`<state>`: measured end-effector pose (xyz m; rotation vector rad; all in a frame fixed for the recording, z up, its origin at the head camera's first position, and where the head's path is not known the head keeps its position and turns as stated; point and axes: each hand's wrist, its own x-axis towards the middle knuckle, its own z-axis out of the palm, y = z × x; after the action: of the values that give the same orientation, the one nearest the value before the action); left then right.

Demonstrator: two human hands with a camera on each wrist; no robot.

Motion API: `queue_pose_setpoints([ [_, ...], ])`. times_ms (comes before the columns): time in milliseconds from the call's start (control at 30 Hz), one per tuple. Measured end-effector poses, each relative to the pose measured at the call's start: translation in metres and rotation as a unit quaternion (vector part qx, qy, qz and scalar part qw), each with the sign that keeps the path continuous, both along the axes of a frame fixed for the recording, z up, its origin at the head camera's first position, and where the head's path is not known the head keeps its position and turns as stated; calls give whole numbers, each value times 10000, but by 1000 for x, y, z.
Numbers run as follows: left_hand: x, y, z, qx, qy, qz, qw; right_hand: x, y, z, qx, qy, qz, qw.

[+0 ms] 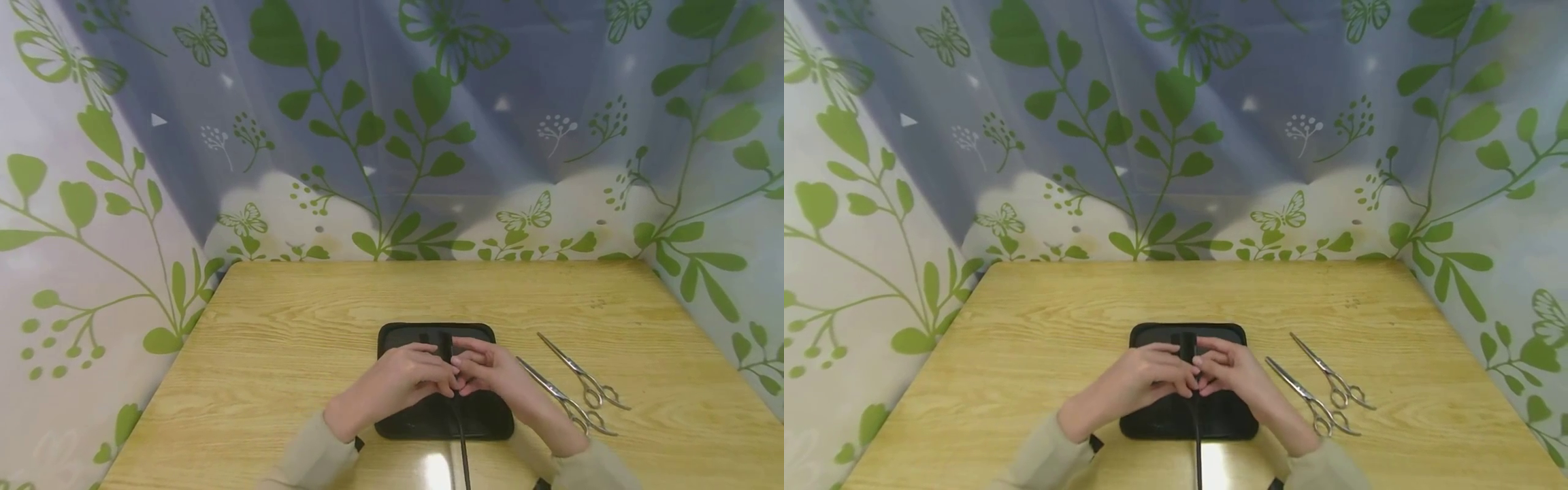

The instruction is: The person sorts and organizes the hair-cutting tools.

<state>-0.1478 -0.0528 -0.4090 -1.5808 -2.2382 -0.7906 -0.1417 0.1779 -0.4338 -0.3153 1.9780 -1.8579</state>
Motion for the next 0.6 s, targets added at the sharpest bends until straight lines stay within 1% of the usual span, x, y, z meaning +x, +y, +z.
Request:
queue_pose_setpoints([
  [100,0,1,-1,-75,-2,-42,10000,-1,1,0,-32,-95,-68,9999],
  [167,1,2,-2,-26,-98,-96,9999,-2,2,0,-86,-165,-55,9998],
  [233,1,2,-4,32,-91,-94,9999,-2,3,0,-183,-220,-16,9996],
  [333,0,2,-6,231,-44,-30,9997,-3,5,2,-380,-261,17,9989],
  [467,-2,2,-8,411,173,134,9989,-5,8,4,-577,-304,-36,9979],
  [600,-4,2,-8,467,126,225,9986,-6,9,4,-627,-295,-60,9976],
])
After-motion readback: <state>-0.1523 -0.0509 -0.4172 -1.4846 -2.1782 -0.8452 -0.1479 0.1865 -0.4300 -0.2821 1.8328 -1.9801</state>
